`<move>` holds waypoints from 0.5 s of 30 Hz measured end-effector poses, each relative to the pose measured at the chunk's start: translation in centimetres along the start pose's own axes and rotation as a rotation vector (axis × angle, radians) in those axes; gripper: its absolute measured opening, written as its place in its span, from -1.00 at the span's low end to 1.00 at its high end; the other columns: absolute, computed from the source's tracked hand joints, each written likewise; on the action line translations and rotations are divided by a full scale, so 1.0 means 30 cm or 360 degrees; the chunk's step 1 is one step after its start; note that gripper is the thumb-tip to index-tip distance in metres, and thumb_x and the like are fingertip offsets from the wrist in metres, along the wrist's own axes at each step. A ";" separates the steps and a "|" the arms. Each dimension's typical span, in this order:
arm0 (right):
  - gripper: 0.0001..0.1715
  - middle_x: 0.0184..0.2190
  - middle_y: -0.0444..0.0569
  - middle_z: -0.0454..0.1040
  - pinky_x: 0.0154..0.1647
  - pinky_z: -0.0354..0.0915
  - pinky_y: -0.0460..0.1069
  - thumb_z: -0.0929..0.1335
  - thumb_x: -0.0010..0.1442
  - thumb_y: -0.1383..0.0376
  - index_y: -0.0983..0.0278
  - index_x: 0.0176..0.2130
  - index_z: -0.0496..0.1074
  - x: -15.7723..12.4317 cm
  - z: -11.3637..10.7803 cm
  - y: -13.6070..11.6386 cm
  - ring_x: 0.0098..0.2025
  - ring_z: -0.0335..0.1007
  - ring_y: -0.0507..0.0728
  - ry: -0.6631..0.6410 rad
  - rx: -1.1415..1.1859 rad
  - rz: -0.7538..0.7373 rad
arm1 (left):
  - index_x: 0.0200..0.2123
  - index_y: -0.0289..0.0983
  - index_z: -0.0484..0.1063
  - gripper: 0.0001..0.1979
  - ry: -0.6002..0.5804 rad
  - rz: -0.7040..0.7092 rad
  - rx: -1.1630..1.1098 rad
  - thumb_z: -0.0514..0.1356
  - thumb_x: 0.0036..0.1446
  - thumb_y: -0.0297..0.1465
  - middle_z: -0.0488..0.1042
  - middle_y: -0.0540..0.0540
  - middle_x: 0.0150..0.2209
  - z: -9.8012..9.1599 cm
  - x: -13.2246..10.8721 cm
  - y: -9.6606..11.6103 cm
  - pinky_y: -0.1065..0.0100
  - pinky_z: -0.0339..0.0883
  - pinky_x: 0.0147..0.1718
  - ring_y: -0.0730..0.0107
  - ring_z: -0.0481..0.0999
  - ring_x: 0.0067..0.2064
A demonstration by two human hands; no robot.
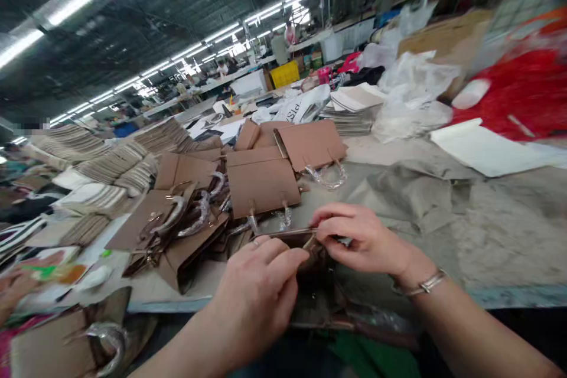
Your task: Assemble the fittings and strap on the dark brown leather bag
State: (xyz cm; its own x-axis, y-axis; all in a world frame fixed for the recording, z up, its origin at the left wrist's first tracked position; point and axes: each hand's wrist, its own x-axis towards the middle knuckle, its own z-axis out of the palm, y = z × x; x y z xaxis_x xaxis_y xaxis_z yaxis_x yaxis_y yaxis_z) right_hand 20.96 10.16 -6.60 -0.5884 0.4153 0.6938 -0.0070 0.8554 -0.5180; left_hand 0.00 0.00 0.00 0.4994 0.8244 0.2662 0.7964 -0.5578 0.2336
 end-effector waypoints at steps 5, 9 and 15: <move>-0.68 -0.09 -0.05 0.41 -0.10 0.29 -0.11 0.28 0.08 0.57 0.27 -0.21 0.44 -0.010 0.006 0.014 -0.13 0.38 0.00 0.0004 0.0002 -0.0038 | -0.09 -0.17 0.41 -0.80 -0.0003 -0.0035 0.0077 0.18 0.22 -0.49 0.48 -0.02 -0.31 0.016 -0.006 -0.002 0.18 0.29 -0.17 0.25 0.43 -0.26; -0.66 -0.09 -0.04 0.41 -0.09 0.30 -0.10 0.27 0.06 0.56 0.27 -0.21 0.46 -0.003 0.017 0.008 -0.13 0.38 0.02 0.0004 0.0013 -0.0040 | -0.12 -0.19 0.39 -0.83 0.0002 -0.0074 0.0114 0.19 0.22 -0.49 0.49 0.00 -0.31 0.025 -0.009 -0.013 0.23 0.30 -0.24 0.28 0.45 -0.28; -0.57 -0.07 -0.04 0.41 -0.06 0.31 -0.08 0.25 0.01 0.57 0.27 -0.17 0.47 0.003 0.025 0.011 -0.10 0.38 0.04 -0.0011 0.0010 -0.0035 | -0.04 -0.15 0.39 -0.76 0.0089 -0.0041 0.0162 0.16 0.24 -0.48 0.50 -0.01 -0.28 0.034 -0.008 -0.024 0.24 0.35 -0.23 0.28 0.49 -0.27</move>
State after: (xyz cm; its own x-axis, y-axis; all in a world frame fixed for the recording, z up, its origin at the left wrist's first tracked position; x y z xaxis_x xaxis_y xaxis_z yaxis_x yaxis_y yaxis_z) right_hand 20.29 10.23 -7.09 -0.5935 0.3945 0.7016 -0.0248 0.8623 -0.5058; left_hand -0.35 0.32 -1.19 0.4607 0.8302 0.3137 0.8406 -0.5216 0.1458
